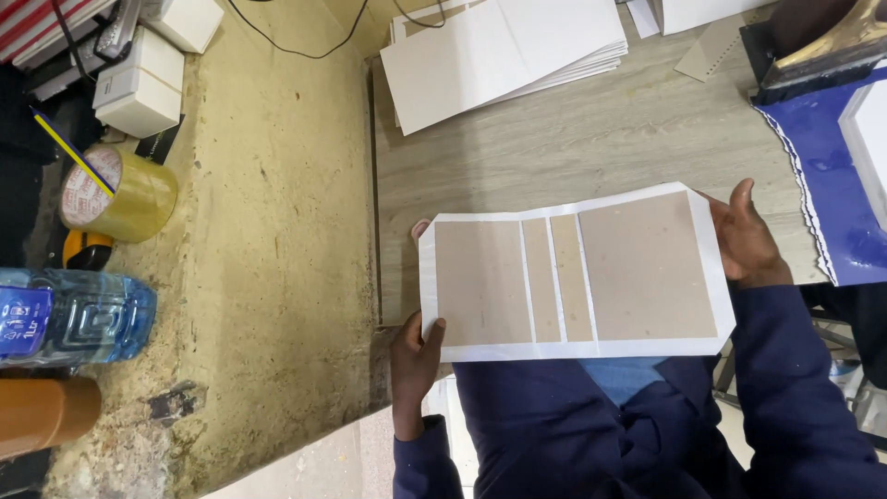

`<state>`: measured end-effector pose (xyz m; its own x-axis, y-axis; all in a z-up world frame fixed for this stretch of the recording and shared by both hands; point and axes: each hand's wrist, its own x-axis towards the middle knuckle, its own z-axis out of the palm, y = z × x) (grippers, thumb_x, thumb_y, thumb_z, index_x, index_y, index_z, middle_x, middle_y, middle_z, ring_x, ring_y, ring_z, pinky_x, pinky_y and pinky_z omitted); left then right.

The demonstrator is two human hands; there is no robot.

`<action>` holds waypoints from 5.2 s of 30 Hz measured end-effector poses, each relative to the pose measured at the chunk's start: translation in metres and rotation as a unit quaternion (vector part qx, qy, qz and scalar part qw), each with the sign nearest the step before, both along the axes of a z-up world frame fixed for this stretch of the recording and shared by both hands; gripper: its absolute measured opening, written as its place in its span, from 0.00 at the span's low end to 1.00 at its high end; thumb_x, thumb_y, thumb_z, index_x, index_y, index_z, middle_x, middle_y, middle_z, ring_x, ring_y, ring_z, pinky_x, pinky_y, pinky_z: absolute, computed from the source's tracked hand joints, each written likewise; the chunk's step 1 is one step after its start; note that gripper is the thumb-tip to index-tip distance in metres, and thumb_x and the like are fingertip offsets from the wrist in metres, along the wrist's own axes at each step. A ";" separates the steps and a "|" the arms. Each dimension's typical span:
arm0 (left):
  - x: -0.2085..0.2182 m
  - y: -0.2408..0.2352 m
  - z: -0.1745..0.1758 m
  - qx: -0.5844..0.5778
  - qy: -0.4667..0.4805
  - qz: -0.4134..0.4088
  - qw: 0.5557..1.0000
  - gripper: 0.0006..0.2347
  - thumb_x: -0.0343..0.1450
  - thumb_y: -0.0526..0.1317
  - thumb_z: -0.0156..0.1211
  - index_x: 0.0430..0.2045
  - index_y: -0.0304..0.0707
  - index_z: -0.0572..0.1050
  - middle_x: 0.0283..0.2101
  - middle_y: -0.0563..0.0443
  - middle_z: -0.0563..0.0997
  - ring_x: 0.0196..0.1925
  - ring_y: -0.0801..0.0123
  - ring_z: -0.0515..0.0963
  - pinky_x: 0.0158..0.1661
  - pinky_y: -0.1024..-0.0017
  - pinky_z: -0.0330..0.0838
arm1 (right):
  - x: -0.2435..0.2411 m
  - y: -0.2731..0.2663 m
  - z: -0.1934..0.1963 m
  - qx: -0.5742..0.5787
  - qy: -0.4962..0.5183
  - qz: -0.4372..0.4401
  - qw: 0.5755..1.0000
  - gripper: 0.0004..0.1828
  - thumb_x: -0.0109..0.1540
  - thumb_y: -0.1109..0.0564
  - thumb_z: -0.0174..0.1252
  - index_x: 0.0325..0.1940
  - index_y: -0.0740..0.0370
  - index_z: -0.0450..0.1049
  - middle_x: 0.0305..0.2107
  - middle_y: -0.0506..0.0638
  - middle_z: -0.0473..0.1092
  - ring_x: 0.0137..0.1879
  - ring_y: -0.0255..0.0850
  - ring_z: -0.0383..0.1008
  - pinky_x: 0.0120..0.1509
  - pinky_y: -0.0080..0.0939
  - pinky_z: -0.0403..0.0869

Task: Folding and pressing paper covers over cardboard cores using a hand tool.

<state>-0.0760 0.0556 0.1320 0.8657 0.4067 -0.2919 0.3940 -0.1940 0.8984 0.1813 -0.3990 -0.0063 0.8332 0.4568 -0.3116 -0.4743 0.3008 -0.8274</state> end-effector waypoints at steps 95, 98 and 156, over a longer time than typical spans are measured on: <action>0.229 0.055 0.012 -0.034 -0.244 -0.034 0.969 0.11 0.80 0.34 0.53 0.57 0.45 0.72 0.55 0.42 0.86 0.39 0.60 0.91 0.30 0.73 0.88 | -0.003 0.019 0.027 -0.121 0.013 -0.061 0.991 0.38 0.67 0.50 0.59 0.83 0.52 0.63 0.60 0.47 0.73 0.60 0.42 0.76 0.62 0.42 0.76; 0.265 0.031 -0.008 -0.035 -0.179 -0.211 0.960 0.51 0.71 0.57 0.67 0.78 0.55 0.26 0.82 0.27 0.49 0.76 0.35 0.67 0.67 0.36 0.71 | -0.006 0.019 0.027 -0.094 0.016 -0.072 0.993 0.40 0.66 0.52 0.61 0.83 0.53 0.63 0.58 0.49 0.74 0.58 0.43 0.77 0.62 0.44 0.77; 0.290 -0.002 -0.141 0.357 -0.081 -0.247 0.897 0.03 0.67 0.48 0.74 0.29 0.58 0.85 0.32 0.57 0.80 0.49 0.57 0.80 0.70 0.50 0.55 | 0.056 0.238 0.041 -0.608 -0.488 0.190 0.597 0.27 0.63 0.38 0.69 0.58 0.55 0.77 0.58 0.57 0.70 0.76 0.56 0.61 0.81 0.65 0.58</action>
<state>0.2136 0.0539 -0.0095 0.9993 -0.0058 0.0369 -0.0239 -0.8578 0.5134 0.2371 -0.1607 0.0350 0.7971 0.6012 -0.0568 0.5689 -0.7792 -0.2631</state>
